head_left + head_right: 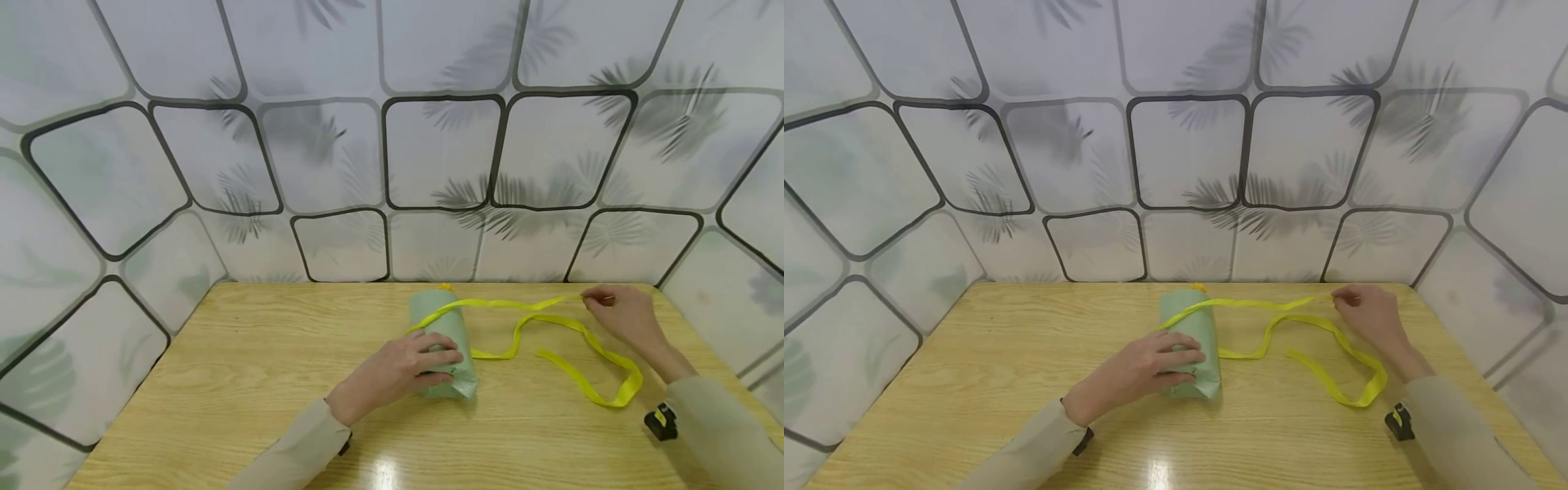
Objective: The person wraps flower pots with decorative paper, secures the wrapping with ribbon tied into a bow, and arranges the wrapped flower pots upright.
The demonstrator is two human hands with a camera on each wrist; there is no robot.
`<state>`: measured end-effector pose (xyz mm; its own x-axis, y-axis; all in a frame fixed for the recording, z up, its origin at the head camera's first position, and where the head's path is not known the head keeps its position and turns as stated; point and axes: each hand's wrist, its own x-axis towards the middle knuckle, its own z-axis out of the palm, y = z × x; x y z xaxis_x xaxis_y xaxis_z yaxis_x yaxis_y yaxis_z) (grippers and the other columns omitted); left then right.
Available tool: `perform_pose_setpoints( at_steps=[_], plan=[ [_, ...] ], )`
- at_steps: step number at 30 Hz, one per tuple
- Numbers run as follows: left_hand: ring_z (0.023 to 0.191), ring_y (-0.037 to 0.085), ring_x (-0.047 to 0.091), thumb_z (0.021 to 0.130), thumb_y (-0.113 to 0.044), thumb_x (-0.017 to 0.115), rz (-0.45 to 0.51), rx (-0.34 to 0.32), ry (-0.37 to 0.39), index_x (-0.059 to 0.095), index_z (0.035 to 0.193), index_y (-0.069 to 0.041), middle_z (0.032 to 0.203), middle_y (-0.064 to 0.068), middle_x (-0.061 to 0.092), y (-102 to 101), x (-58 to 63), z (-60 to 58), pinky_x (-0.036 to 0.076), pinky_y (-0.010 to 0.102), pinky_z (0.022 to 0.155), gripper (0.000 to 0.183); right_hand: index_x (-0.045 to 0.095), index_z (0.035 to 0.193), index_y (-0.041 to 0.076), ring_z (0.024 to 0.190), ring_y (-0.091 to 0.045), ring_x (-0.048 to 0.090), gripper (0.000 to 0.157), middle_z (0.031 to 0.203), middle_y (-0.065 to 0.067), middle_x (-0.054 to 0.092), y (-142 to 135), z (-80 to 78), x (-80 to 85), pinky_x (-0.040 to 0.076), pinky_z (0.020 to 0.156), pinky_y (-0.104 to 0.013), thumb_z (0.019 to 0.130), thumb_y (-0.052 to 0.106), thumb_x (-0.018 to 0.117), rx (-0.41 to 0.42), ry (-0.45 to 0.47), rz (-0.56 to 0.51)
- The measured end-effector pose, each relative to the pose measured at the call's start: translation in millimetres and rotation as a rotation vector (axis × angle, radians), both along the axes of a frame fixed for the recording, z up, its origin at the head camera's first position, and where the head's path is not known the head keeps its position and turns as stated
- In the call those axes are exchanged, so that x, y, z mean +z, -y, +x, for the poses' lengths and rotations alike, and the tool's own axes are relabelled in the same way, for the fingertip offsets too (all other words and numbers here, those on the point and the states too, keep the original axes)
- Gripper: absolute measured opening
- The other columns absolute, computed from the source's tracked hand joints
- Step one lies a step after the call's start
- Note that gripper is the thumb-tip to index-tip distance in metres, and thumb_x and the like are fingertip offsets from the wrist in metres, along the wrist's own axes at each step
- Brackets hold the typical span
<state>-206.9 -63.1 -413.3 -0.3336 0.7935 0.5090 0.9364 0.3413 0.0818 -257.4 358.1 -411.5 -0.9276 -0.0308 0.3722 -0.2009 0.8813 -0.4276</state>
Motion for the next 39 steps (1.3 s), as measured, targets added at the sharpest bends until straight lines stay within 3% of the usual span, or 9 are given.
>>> perform_pose_setpoints(
  at_steps=[13, 18, 23, 33, 38, 39],
  plan=[
    [0.107, 0.012, 0.064, 0.091, -0.025, 0.078, 0.007, -0.006, -0.004, 0.072, 0.126, -0.017, 0.124, -0.002, 0.067, -1.3, 2.9, -1.4, 0.055, 0.019, 0.087, 0.036, 0.077, 0.104, -0.003, 0.082, -0.039, 0.070, 0.024, 0.098, -0.025, 0.076, -19.0, -17.4, -5.3, 0.049, 0.062, -0.032, 0.097, 0.015, 0.063, -0.015, 0.078, -0.016],
    [0.105, 0.011, 0.063, 0.091, -0.025, 0.079, 0.004, -0.006, -0.018, 0.072, 0.125, -0.017, 0.124, -0.002, 0.067, -1.3, 3.5, -1.6, 0.054, 0.019, 0.086, 0.036, 0.074, 0.108, -0.007, 0.070, -0.023, 0.066, 0.029, 0.098, -0.026, 0.075, -27.7, -20.0, -8.6, 0.048, 0.062, -0.033, 0.098, 0.017, 0.061, -0.054, 0.150, -0.027],
    [0.104, 0.011, 0.064, 0.091, -0.025, 0.079, 0.001, -0.006, -0.020, 0.072, 0.125, -0.017, 0.124, -0.002, 0.067, -0.5, 2.3, -1.4, 0.054, 0.019, 0.086, 0.036, 0.073, 0.108, -0.009, 0.061, -0.011, 0.061, 0.031, 0.086, -0.019, 0.076, -33.9, -20.2, -12.8, 0.047, 0.063, -0.031, 0.097, 0.017, 0.060, -0.093, 0.179, -0.036],
    [0.104, 0.010, 0.064, 0.091, -0.026, 0.078, 0.004, -0.003, -0.028, 0.073, 0.124, -0.017, 0.123, -0.002, 0.067, -0.5, -0.6, -1.9, 0.054, 0.018, 0.087, 0.035, 0.073, 0.107, -0.010, 0.061, -0.010, 0.059, 0.031, 0.078, -0.014, 0.075, -43.0, -20.5, -16.1, 0.043, 0.063, -0.027, 0.094, 0.015, 0.060, -0.145, 0.199, -0.025],
    [0.104, 0.010, 0.064, 0.091, -0.026, 0.078, 0.003, 0.002, -0.027, 0.073, 0.124, -0.018, 0.123, -0.003, 0.068, -0.9, -1.5, -1.7, 0.054, 0.018, 0.088, 0.034, 0.073, 0.106, -0.011, 0.062, -0.011, 0.059, 0.030, 0.082, -0.018, 0.076, -44.8, -18.4, -17.1, 0.044, 0.062, -0.028, 0.093, 0.013, 0.063, -0.111, 0.227, -0.017],
    [0.104, 0.010, 0.064, 0.091, -0.026, 0.079, 0.004, 0.003, -0.029, 0.073, 0.124, -0.018, 0.123, -0.003, 0.068, -1.1, -1.6, -1.5, 0.054, 0.018, 0.088, 0.035, 0.072, 0.109, -0.011, 0.063, -0.018, 0.063, 0.031, 0.086, -0.022, 0.076, -45.2, -17.7, -16.7, 0.048, 0.063, -0.032, 0.093, 0.014, 0.063, -0.099, 0.242, -0.006]
  ],
)
